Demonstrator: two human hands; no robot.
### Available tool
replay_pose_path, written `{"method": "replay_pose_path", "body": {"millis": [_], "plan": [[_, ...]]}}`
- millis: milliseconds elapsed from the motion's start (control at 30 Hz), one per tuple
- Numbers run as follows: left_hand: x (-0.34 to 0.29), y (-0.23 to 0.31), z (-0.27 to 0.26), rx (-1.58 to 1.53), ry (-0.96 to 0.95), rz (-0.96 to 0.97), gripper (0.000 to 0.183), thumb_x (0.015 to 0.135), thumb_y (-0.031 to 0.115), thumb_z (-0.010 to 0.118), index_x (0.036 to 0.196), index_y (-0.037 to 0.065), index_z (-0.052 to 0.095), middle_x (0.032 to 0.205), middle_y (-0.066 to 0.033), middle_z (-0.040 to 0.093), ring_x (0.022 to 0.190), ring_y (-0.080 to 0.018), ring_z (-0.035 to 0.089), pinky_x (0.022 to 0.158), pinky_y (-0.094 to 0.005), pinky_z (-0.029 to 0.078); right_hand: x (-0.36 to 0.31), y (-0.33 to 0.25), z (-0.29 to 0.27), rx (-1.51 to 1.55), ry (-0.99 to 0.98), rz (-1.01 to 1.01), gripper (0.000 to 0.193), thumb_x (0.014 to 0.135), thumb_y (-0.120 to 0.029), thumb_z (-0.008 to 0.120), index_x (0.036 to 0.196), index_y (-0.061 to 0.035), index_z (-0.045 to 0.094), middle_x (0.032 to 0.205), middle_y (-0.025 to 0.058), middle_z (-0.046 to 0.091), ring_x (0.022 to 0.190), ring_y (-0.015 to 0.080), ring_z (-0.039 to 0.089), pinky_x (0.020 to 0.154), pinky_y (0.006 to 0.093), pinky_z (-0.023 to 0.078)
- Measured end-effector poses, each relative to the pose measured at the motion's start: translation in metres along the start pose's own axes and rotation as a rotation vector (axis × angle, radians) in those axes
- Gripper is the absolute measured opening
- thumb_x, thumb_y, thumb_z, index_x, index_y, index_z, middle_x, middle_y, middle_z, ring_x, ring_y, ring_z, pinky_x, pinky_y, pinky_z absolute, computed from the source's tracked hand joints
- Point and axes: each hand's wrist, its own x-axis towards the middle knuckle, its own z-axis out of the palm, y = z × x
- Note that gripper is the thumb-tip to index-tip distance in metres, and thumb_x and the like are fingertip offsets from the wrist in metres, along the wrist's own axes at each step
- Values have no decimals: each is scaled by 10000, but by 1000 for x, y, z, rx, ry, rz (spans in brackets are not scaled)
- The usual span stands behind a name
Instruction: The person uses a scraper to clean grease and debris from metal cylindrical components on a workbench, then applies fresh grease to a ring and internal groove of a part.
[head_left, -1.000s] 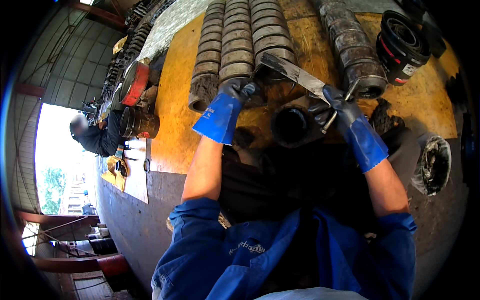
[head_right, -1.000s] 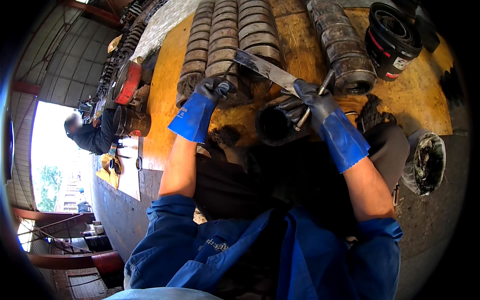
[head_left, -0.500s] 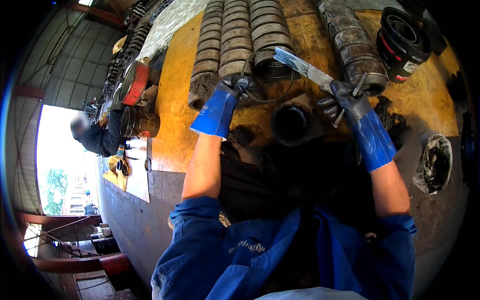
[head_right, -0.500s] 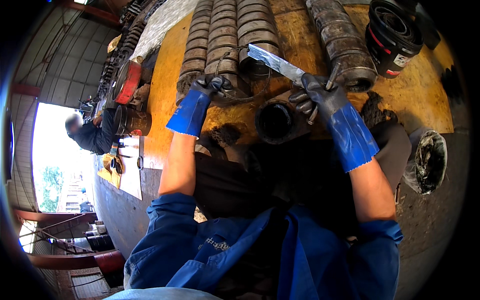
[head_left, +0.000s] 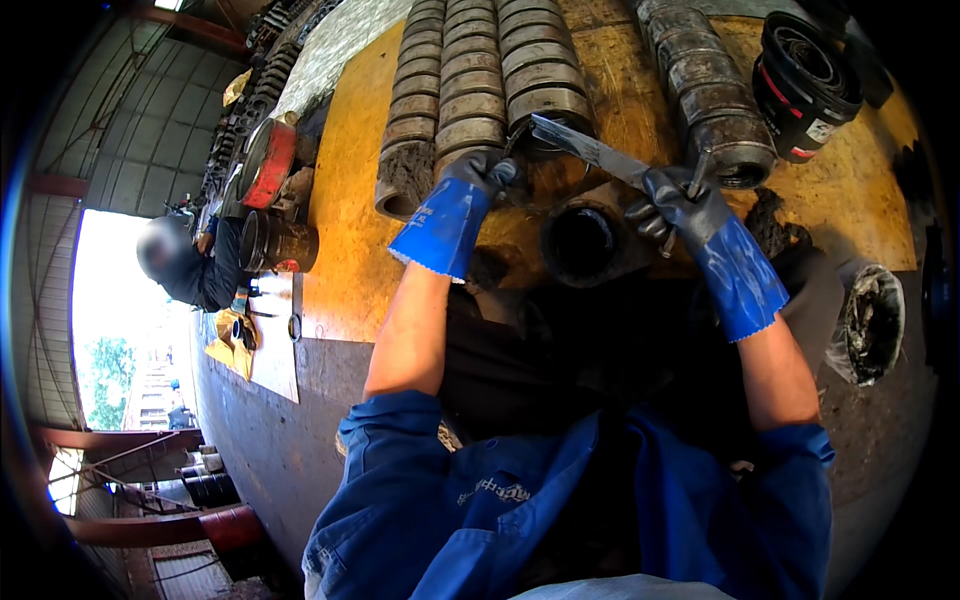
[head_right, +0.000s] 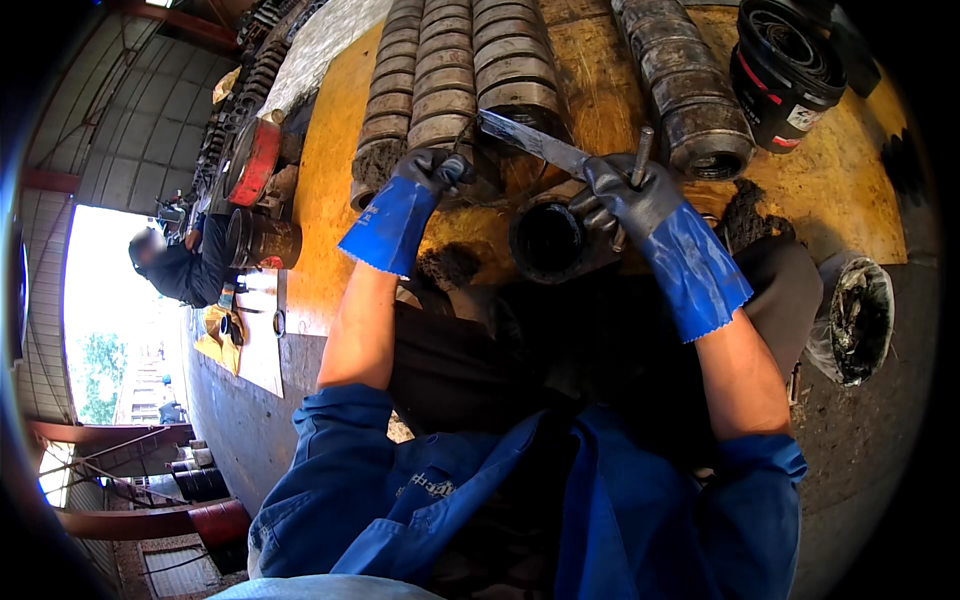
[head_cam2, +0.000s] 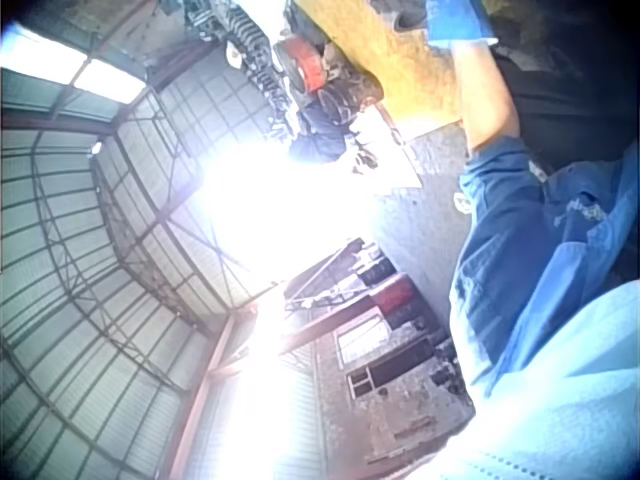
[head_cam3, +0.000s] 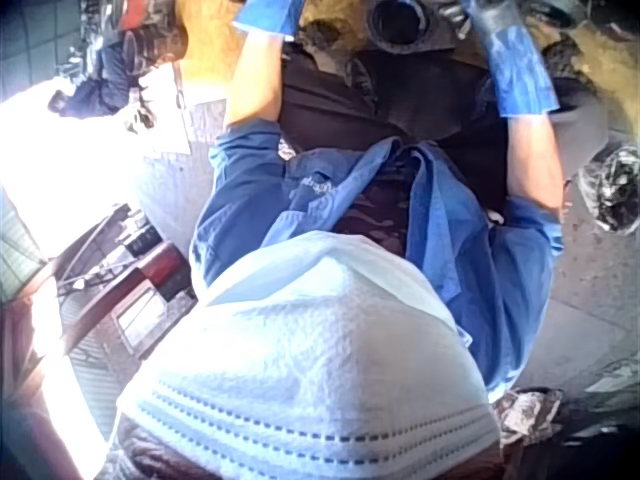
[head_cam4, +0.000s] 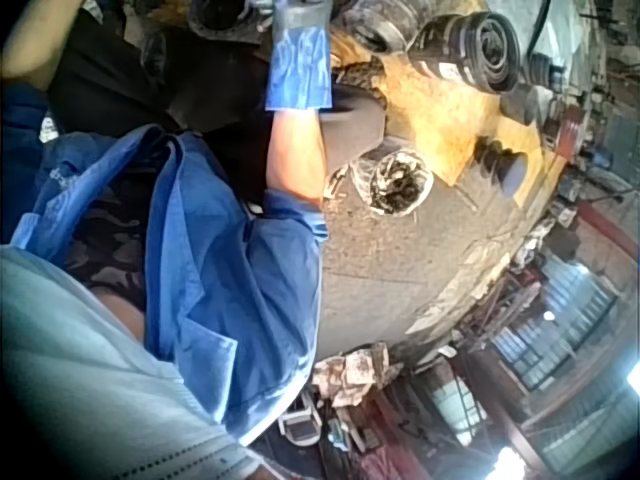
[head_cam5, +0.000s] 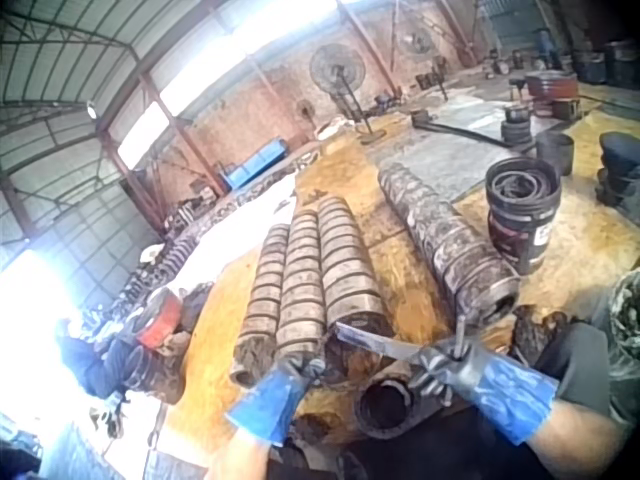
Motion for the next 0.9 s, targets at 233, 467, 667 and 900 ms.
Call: {"method": "replay_pose_path", "body": {"millis": [233,467,667,900], "plan": [[11,-19,-10,262,98,-2,133,907,74,613,944,63,741,809,-55,726,684,-134,632,637,-291,515,-9,-12,10,-71,-127,-82,412,970,-350,574,1108,33,639,826,124,705,688,150,678,628,279,549],[3,-9,-15,86,98,-42,218,894,287,658,934,86,730,830,-168,687,745,-261,645,690,-376,505,-2,3,6,-146,4,-94,331,960,-310,590,1048,-1,673,768,100,696,689,134,655,616,297,516],[-29,63,2,467,117,-21,168,871,221,667,939,77,724,816,-165,679,745,-266,654,691,-374,512,9,29,6,-403,52,-290,296,930,-297,623,906,-8,685,668,78,642,629,143,606,610,333,485],[-31,73,12,540,61,-12,354,875,446,638,938,106,714,882,-190,672,869,-348,655,766,-430,505,5,7,13,-3,85,-76,295,964,-267,576,1024,11,654,742,44,644,626,91,583,550,255,462]]}}
